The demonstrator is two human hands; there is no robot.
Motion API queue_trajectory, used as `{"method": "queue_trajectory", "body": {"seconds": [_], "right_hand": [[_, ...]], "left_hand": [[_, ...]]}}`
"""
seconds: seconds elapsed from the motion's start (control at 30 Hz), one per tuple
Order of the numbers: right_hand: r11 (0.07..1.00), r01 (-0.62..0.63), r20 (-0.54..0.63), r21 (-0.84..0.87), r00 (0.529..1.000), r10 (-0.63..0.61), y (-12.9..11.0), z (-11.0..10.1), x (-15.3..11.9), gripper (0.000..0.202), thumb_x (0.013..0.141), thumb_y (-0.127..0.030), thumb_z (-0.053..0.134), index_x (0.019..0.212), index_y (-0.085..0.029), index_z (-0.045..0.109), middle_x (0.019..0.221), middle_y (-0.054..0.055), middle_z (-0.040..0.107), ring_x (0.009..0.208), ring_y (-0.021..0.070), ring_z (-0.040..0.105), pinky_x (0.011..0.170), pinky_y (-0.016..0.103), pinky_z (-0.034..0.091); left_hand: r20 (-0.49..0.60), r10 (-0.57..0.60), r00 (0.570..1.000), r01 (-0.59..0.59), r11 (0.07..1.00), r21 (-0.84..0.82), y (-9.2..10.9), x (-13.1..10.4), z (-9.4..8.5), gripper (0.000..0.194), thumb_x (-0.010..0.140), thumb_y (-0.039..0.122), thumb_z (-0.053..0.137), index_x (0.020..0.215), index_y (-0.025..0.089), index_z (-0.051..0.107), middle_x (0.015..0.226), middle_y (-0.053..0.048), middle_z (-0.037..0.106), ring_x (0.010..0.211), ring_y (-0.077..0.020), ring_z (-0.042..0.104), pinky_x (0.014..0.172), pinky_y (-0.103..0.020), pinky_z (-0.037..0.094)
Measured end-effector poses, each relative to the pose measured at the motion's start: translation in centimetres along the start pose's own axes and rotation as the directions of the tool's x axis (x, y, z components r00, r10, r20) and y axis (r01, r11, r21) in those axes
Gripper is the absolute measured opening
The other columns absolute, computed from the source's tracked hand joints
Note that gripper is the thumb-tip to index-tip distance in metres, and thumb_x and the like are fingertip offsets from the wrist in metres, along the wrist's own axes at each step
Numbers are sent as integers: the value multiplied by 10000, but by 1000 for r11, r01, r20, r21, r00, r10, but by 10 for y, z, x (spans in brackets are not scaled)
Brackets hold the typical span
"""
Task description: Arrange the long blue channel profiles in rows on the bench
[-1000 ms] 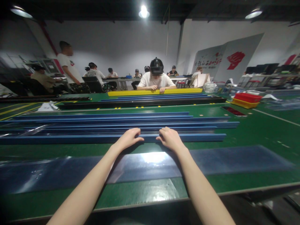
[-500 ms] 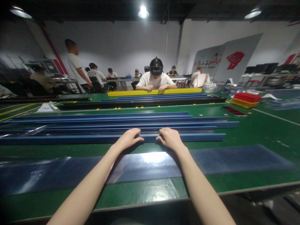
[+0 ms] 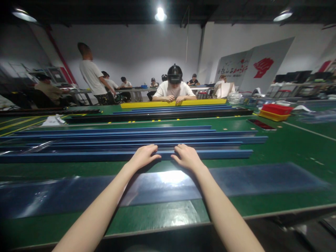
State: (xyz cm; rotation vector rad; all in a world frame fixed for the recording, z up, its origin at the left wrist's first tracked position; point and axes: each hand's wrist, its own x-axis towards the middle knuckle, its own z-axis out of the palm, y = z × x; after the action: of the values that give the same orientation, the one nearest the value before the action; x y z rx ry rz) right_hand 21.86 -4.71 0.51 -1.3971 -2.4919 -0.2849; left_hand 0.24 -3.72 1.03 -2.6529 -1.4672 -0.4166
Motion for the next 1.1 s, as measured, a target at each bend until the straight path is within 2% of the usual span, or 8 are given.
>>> {"method": "queue_trajectory", "body": {"seconds": [0.27,0.57,0.9,1.1], "right_hand": [[999,48,-35,14,998,-48,-4,3,5,180,878,-264,432,793,-168,558,819,55,582,789,151,506,650,237,326],[999,37,-9,23,999,-36,2,-1,6,159,843,-266,479,777,-170,587,820,47,597,775,145,522,620,236,307],[992,-128,19,7,992,128,29,-10,-10,170,799,-292,502,726,-192,618,789,33,623,724,147,563,575,230,304],[992,-127,13,4,992,127,27,-12,-11,181,786,-312,499,729,-187,617,810,40,629,767,162,568,611,233,331]], "left_hand": [[26,-10,1000,9,1000,22,3,0,-1,219,816,407,525,839,190,544,856,-39,603,809,-192,576,680,-263,399],[35,21,999,-25,994,107,7,0,-4,235,823,407,518,824,176,560,865,-56,614,849,-206,579,706,-282,402],[11,37,999,-37,997,62,3,-1,-2,232,817,417,524,814,186,549,877,-53,610,848,-203,577,714,-285,398],[16,31,999,-31,998,57,3,0,0,225,820,409,520,821,186,547,874,-58,615,857,-214,582,720,-293,402]]}}
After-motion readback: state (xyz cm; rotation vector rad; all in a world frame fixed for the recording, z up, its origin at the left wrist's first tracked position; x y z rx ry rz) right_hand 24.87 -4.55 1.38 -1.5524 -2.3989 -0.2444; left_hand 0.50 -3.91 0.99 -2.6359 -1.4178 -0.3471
